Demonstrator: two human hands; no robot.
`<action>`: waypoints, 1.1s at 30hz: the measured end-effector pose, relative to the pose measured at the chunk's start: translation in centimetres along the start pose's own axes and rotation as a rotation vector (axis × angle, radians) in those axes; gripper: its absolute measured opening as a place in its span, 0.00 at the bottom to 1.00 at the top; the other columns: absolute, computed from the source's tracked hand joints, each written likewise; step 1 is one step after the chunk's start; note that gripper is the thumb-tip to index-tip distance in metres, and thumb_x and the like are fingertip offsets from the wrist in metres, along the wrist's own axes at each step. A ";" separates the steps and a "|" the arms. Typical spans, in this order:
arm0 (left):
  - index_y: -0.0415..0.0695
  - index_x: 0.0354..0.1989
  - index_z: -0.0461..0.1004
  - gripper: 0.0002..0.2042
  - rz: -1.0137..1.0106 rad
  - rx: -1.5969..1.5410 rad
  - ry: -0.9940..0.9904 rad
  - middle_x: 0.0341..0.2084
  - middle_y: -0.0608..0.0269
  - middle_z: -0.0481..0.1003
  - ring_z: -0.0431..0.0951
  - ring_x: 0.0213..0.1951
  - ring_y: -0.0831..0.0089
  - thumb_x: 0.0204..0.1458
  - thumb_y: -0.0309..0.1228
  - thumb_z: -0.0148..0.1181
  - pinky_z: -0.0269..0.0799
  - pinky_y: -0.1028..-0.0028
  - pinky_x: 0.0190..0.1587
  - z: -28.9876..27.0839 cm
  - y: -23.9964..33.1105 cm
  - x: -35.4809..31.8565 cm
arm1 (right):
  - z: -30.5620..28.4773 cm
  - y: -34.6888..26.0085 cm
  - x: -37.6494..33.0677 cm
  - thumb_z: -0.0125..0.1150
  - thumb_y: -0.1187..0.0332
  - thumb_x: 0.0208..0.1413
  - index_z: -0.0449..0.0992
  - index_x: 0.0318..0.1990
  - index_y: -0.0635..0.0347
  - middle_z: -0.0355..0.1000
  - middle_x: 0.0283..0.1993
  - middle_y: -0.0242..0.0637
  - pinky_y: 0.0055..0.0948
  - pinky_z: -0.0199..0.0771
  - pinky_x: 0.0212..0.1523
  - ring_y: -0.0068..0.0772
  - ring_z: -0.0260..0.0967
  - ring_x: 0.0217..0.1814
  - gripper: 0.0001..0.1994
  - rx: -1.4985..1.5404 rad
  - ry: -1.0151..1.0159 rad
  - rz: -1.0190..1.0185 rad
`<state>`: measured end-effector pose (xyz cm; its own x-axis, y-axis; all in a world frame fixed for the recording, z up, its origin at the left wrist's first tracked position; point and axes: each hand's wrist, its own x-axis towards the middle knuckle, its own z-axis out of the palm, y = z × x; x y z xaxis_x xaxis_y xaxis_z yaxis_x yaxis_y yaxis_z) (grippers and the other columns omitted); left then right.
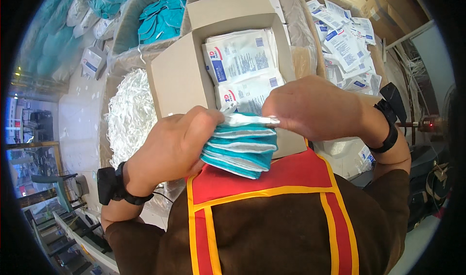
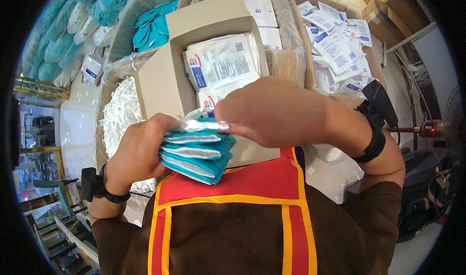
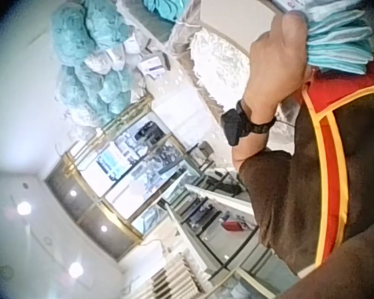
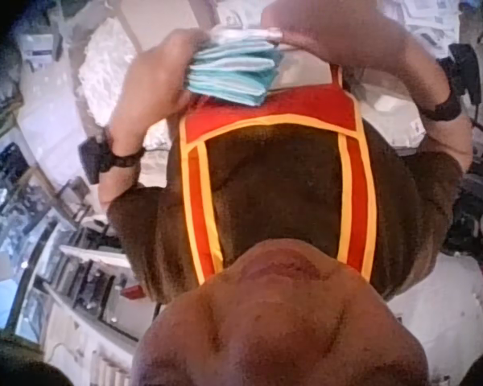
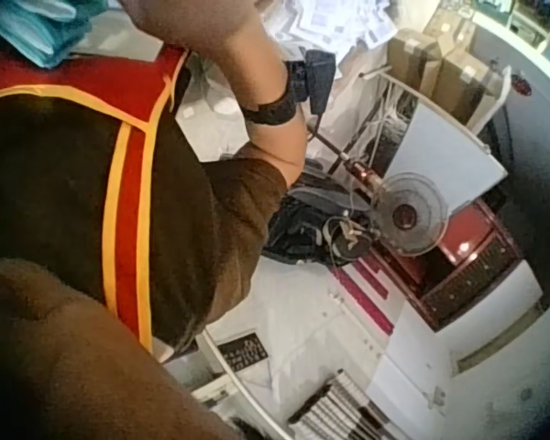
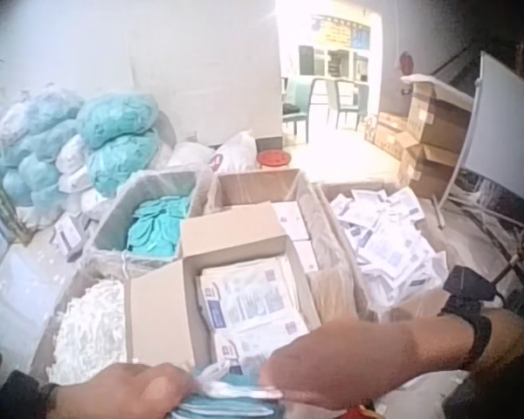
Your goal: The person is sorting and packing green medical masks into small cardboard boxes within a warehouse setting.
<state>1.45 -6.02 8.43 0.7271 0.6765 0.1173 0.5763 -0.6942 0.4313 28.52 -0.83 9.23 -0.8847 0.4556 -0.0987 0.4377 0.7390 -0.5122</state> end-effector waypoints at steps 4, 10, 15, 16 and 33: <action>0.40 0.53 0.64 0.31 0.044 0.026 -0.038 0.34 0.53 0.73 0.77 0.37 0.51 0.37 0.28 0.66 0.73 0.63 0.37 0.5 0.6 0.5 | 1.2 0.4 0.4 0.51 0.69 0.58 0.70 0.35 0.62 0.72 0.28 0.47 0.41 0.71 0.36 0.51 0.72 0.33 0.06 0.077 0.134 -0.260; 0.41 0.53 0.66 0.29 0.077 0.141 -0.019 0.31 0.55 0.73 0.77 0.31 0.57 0.38 0.29 0.66 0.74 0.66 0.32 0.6 0.3 0.8 | 0.6 0.2 1.1 0.52 0.69 0.56 0.71 0.36 0.62 0.72 0.34 0.47 0.39 0.71 0.38 0.50 0.72 0.39 0.06 0.060 -0.027 -0.061; 0.41 0.54 0.67 0.31 0.071 0.149 0.044 0.31 0.56 0.72 0.77 0.29 0.58 0.35 0.27 0.66 0.73 0.67 0.31 0.7 0.1 1.1 | 0.6 0.6 1.4 0.54 0.68 0.56 0.70 0.35 0.62 0.73 0.28 0.48 0.41 0.72 0.33 0.52 0.74 0.32 0.06 -0.007 0.061 -0.047; 0.41 0.55 0.66 0.32 0.076 0.145 0.082 0.30 0.58 0.70 0.76 0.27 0.60 0.34 0.26 0.65 0.73 0.67 0.30 0.8 0.0 1.1 | 0.4 0.6 1.5 0.54 0.66 0.57 0.70 0.34 0.62 0.73 0.27 0.49 0.41 0.72 0.32 0.51 0.74 0.32 0.07 -0.034 0.073 -0.043; 0.43 0.37 0.72 0.17 -0.019 0.238 0.190 0.26 0.59 0.72 0.75 0.25 0.61 0.36 0.33 0.63 0.70 0.67 0.27 0.3 -4.0 -3.9 | -1.8 -2.4 -6.8 0.57 0.64 0.58 0.70 0.30 0.57 0.70 0.23 0.35 0.32 0.68 0.23 0.35 0.72 0.25 0.09 -0.174 0.007 0.083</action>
<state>-3.63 -5.96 5.95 0.6452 0.7085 0.2860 0.6768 -0.7037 0.2164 33.76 -4.84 12.69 -0.8436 0.5214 -0.1283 0.5307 0.7731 -0.3475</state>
